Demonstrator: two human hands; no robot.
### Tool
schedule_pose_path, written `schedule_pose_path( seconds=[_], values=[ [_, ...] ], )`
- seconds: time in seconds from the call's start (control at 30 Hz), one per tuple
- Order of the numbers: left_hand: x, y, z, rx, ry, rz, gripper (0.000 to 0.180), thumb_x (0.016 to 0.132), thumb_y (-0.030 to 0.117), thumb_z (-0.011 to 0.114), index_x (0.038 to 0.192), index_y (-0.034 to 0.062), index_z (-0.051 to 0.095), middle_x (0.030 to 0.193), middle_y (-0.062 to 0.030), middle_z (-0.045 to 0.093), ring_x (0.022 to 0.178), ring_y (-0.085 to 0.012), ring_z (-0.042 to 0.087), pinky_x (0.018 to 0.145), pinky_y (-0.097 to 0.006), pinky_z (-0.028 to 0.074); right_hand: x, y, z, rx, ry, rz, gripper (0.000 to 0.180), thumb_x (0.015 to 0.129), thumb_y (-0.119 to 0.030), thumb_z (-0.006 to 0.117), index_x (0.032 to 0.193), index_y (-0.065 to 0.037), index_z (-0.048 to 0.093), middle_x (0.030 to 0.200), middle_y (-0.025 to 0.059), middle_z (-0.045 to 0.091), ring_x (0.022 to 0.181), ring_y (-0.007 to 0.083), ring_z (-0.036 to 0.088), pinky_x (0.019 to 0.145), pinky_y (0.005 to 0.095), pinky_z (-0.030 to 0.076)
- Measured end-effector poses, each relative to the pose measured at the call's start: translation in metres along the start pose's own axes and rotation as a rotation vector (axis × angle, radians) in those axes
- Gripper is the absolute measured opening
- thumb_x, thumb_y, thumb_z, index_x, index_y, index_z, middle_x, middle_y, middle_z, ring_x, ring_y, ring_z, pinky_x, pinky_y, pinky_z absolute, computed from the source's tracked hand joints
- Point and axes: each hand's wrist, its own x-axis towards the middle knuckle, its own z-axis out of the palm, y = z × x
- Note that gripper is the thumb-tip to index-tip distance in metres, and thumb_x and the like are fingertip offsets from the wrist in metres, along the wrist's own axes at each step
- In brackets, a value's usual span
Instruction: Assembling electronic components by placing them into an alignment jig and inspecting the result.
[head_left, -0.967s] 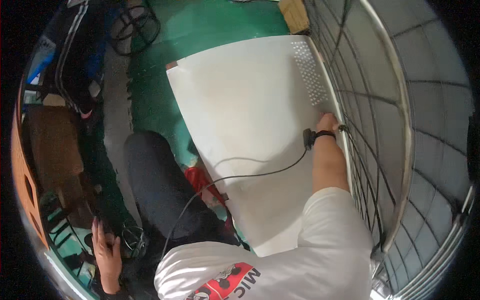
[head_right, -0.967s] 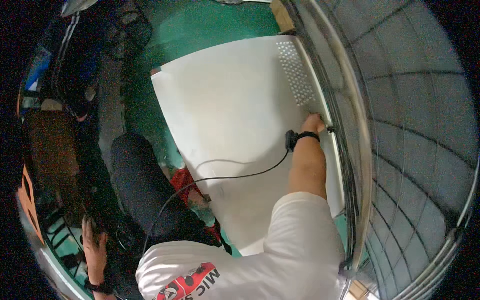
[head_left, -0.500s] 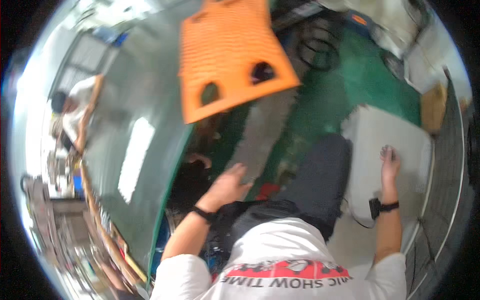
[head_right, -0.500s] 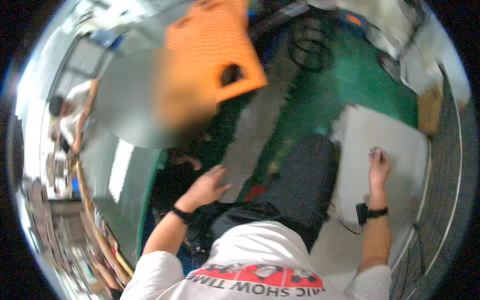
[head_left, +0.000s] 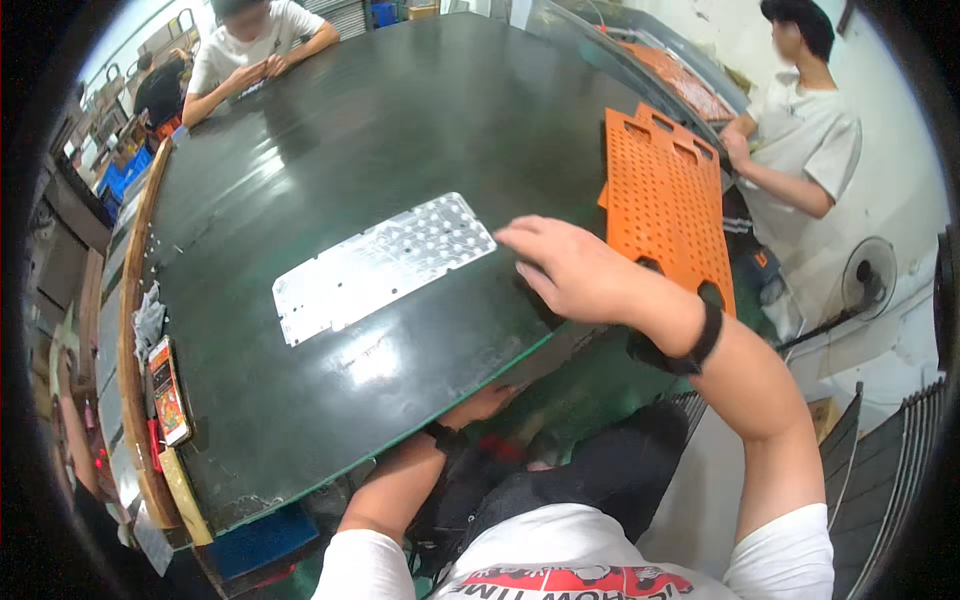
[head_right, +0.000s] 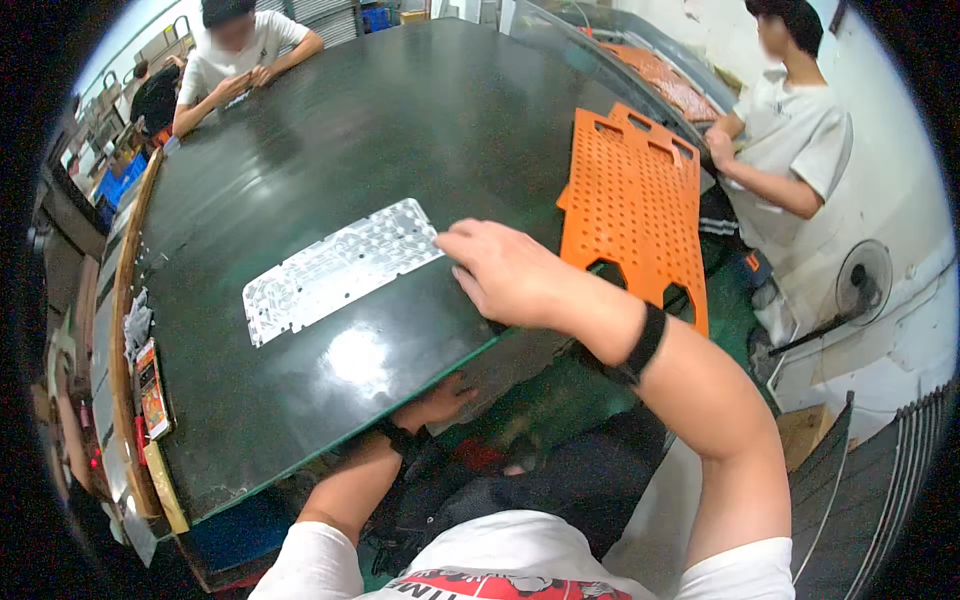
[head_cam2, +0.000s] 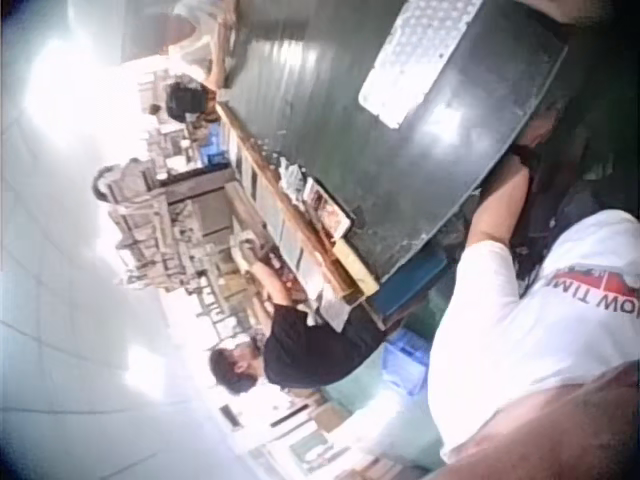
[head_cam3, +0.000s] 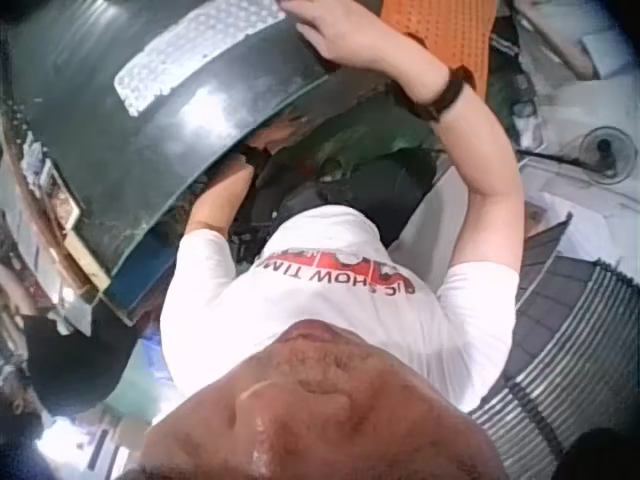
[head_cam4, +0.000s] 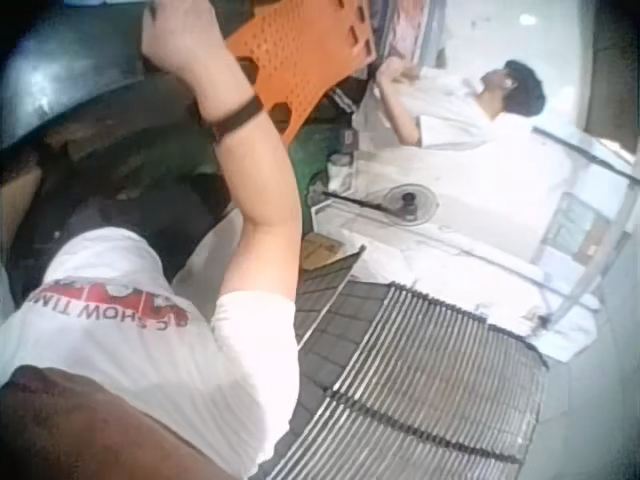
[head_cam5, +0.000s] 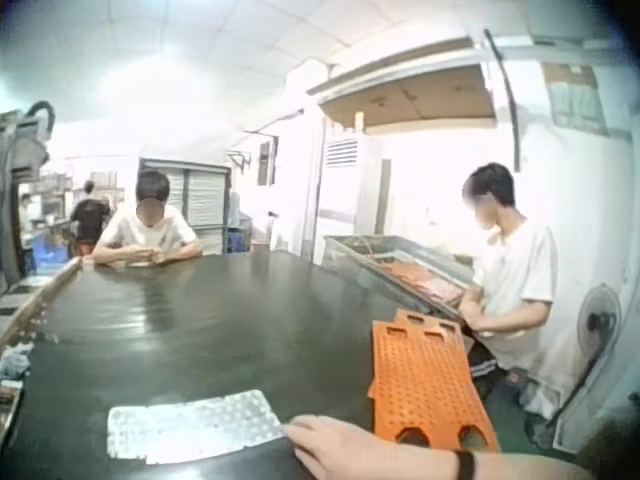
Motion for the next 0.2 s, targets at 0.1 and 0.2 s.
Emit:
schedule_pose_path(
  seconds=[0.1,0.2],
  values=[
    [-0.003,-0.017,0.002,-0.061,0.055,-0.013,0.071,0.089,0.049,0.055,0.141,0.0056,0.034,0.144,-0.0227,0.034,0.133,-0.0383,0.031,0.110,-0.043,0.027,0.053,0.011,0.015,-0.087,-0.239,0.154,0.039,0.083,-0.002,0.053,0.122,0.001,0.051,0.116,0.0216,0.054,0.106,0.0386,0.053,0.091,0.0417,0.045],
    [-0.051,-0.055,0.068,-0.065,0.035,0.107,0.073,0.088,0.049,0.057,0.145,0.0146,0.027,0.149,-0.0181,0.029,0.136,-0.0389,0.025,0.111,-0.042,0.025,0.067,0.030,0.034,-0.091,-0.284,0.276,0.043,0.083,0.000,0.051,0.126,-0.001,0.051,0.118,0.0215,0.052,0.108,0.0377,0.053,0.092,0.0405,0.044]
  ],
)
